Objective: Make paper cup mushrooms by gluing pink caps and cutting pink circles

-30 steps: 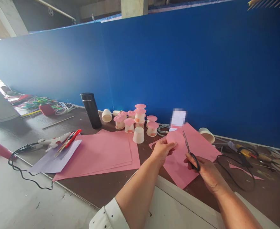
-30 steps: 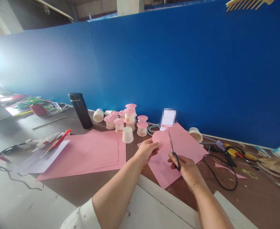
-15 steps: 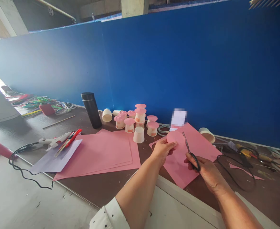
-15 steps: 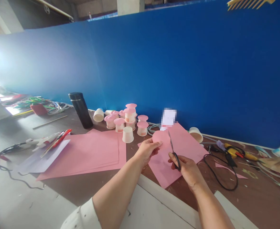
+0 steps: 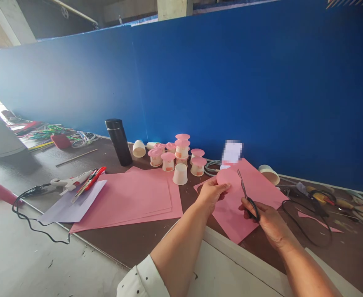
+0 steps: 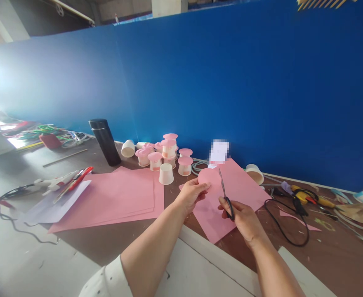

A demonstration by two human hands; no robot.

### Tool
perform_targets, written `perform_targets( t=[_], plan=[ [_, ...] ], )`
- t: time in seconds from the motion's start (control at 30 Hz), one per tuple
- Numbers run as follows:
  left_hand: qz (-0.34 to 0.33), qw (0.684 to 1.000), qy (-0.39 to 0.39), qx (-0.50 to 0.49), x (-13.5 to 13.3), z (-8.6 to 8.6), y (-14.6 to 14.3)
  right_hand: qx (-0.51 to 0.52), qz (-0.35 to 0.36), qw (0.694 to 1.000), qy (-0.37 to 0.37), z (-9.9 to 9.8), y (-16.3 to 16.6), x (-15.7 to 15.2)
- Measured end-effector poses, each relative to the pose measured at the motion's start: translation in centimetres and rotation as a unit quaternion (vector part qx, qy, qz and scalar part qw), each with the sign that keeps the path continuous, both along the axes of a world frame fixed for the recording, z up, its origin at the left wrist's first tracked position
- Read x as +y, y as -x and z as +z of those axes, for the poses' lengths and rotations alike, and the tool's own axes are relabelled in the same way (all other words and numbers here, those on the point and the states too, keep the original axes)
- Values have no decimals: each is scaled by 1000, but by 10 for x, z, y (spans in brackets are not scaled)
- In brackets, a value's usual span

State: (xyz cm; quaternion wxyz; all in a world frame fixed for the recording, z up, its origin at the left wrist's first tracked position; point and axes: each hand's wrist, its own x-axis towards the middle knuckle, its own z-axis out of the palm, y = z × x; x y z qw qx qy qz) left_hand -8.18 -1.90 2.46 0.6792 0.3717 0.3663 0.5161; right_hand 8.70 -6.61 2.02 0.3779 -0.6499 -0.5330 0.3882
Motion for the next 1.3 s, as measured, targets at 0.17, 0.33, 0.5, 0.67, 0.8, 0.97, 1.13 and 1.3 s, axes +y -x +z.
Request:
perform_targets(
  t=[0.17, 0.33, 0.5, 0.67, 0.8, 0.97, 1.13, 1.3],
  plan=[
    [0, 1000, 0, 2, -1, 1, 0, 5, 1, 1000, -3, -2, -1, 1],
    [0, 1000, 0, -4, -2, 2, 0, -17, 4, 1000, -2, -2, -2, 0],
    [-3, 1000, 2, -3, -2, 3, 0, -23, 1, 1000, -4, 0, -2, 0],
    [-3, 1000, -4, -1, -2, 2, 0, -30, 3, 1000, -1, 0, -2, 0],
    [-2, 1000, -5, -4, -3, 3, 0, -28, -2, 1000, 2, 1, -2, 0],
    [1, 1000, 5, -5, -3, 5, 0, -20, -1, 1000, -4, 1, 0, -1],
    [-1, 1000, 3, -3, -3, 5, 0, -27, 4, 1000, 1, 1, -1, -1],
    [0, 1000, -2, -9, -4, 5, 0, -28, 6, 1000, 5, -2, -3, 0]
  ],
)
